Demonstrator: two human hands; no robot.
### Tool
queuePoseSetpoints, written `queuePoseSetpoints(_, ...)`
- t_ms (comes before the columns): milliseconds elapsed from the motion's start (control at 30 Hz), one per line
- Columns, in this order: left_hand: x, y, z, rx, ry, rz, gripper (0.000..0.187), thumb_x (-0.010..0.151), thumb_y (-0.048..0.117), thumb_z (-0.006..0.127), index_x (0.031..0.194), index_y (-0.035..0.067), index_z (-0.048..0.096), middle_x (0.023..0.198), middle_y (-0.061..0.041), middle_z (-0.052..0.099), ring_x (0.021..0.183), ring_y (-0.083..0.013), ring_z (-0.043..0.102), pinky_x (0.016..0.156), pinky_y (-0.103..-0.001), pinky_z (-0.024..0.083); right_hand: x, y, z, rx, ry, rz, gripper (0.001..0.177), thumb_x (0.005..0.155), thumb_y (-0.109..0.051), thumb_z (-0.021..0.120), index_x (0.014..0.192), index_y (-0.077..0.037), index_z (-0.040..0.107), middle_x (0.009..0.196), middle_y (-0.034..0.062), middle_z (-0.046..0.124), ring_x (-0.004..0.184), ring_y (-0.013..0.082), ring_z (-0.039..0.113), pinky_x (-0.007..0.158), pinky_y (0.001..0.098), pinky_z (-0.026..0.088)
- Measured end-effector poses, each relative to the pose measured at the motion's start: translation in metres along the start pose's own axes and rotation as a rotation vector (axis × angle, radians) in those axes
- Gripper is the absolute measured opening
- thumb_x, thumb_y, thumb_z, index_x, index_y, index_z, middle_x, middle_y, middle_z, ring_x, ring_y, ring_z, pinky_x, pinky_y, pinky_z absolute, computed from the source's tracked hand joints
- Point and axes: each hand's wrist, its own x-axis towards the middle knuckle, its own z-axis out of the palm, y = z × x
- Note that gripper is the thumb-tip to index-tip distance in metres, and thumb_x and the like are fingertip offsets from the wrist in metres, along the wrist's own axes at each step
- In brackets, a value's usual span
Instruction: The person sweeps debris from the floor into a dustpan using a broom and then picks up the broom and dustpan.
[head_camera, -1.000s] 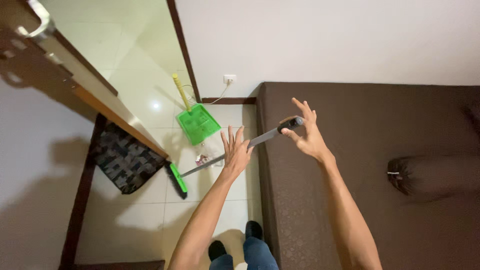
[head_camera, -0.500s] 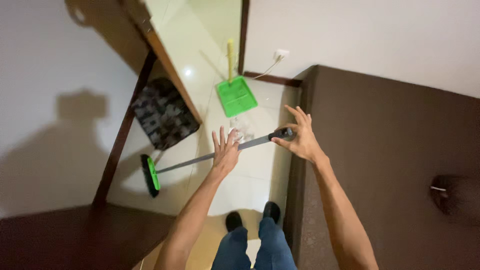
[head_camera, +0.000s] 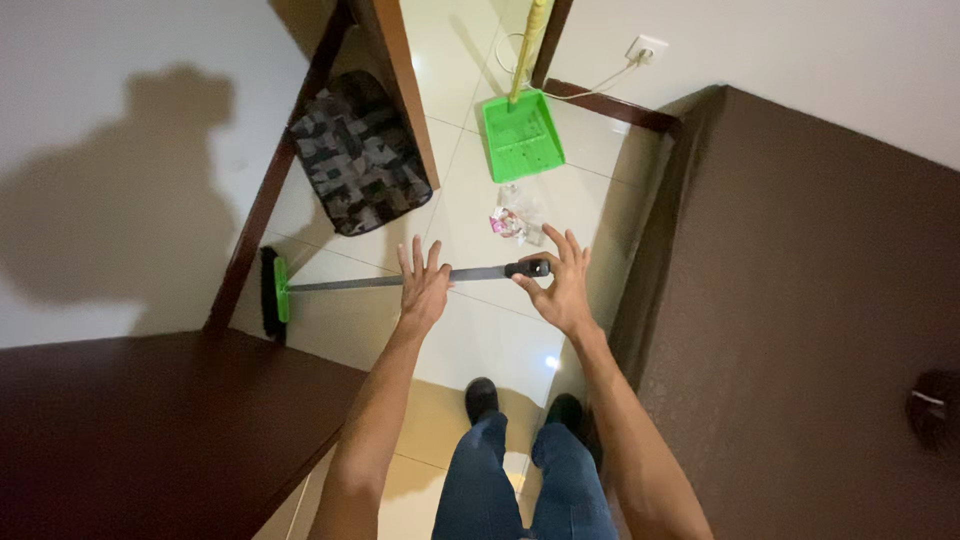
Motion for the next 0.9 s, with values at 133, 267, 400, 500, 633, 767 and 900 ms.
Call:
queuePoseSetpoints(133, 0.004, 0.014, 0.012, -0.041, 0.030, 0.039, 0.025, 0.092, 0.026, 0.070, 0.106, 0.006, 0.075, 0.162, -0.016, 0.031, 0.154, -0.0485, 0.003, 0.120, -0.073, -0.004, -0.014, 0.023, 0.003, 0.019, 0.029, 0.071, 0.030, 0.082, -0.035, 0.085, 0.100, -0.012, 0.076, 0.160, 0.0107, 0.041, 0.152, 0.0484, 0.023, 0.120, 0.0739, 0.009)
queuePoseSetpoints(267, 0.014, 0.046, 0.014, -0.084, 0.001, 0.098, 0.029, 0.086, 0.030, 0.073, 0.106, 0.008, 0.077, 0.162, -0.014, 0.032, 0.154, -0.0482, 0.003, 0.120, -0.072, -0.004, -0.031, 0.048, -0.017, 0.048, 0.022, 0.129, 0.032, 0.085, -0.036, 0.082, 0.101, -0.010, 0.074, 0.163, 0.0083, 0.040, 0.155, 0.0480, 0.019, 0.120, 0.0747, 0.004)
queuePoseSetpoints(400, 0.030, 0.093, 0.000, -0.102, -0.079, 0.132, 0.028, 0.086, 0.033, 0.075, 0.100, 0.009, 0.078, 0.162, -0.013, 0.033, 0.155, -0.0460, 0.004, 0.122, -0.070, -0.005, -0.039, 0.073, -0.063, 0.066, 0.020, 0.121, 0.034, 0.089, -0.037, 0.078, 0.106, -0.009, 0.071, 0.167, 0.0086, 0.035, 0.157, 0.0489, 0.012, 0.119, 0.0762, -0.001)
queuePoseSetpoints(500, 0.045, 0.135, -0.005, -0.168, -0.012, 0.198, 0.031, 0.080, 0.032, 0.078, 0.102, 0.010, 0.078, 0.159, -0.012, 0.037, 0.154, -0.0452, 0.007, 0.121, -0.070, -0.003, -0.049, 0.094, -0.103, 0.096, 0.045, 0.119, 0.034, 0.089, -0.037, 0.078, 0.107, -0.009, 0.071, 0.168, 0.0090, 0.035, 0.157, 0.0479, 0.011, 0.120, 0.0759, -0.003)
queuePoseSetpoints(633, 0.066, 0.196, -0.012, -0.175, 0.039, 0.251, 0.027, 0.083, 0.031, 0.078, 0.100, 0.010, 0.079, 0.159, -0.013, 0.039, 0.154, -0.0466, 0.010, 0.122, -0.070, -0.002, -0.046, 0.125, -0.160, 0.038, 0.072, 0.135, 0.035, 0.086, -0.037, 0.079, 0.103, -0.008, 0.069, 0.168, 0.0093, 0.035, 0.158, 0.0467, 0.012, 0.120, 0.0754, -0.003)
queuePoseSetpoints(767, 0.081, 0.258, -0.020, -0.161, 0.048, 0.293, 0.032, 0.081, 0.034, 0.078, 0.102, 0.010, 0.079, 0.156, -0.013, 0.040, 0.153, -0.0469, 0.012, 0.122, -0.071, -0.001, -0.056, 0.153, -0.215, 0.028, 0.070, 0.159, 0.031, 0.084, -0.034, 0.081, 0.102, -0.010, 0.073, 0.167, 0.0097, 0.033, 0.157, 0.0471, 0.009, 0.118, 0.0753, -0.007)
queuePoseSetpoints(900, 0.098, 0.325, -0.027, -0.195, 0.039, 0.305, 0.032, 0.081, 0.035, 0.078, 0.100, 0.010, 0.078, 0.158, -0.013, 0.039, 0.153, -0.0466, 0.013, 0.123, -0.068, 0.001, -0.069, 0.184, -0.272, 0.077, 0.122, 0.129, 0.031, 0.088, -0.033, 0.079, 0.107, -0.009, 0.072, 0.170, 0.0089, 0.030, 0.159, 0.0468, 0.009, 0.121, 0.0752, -0.004)
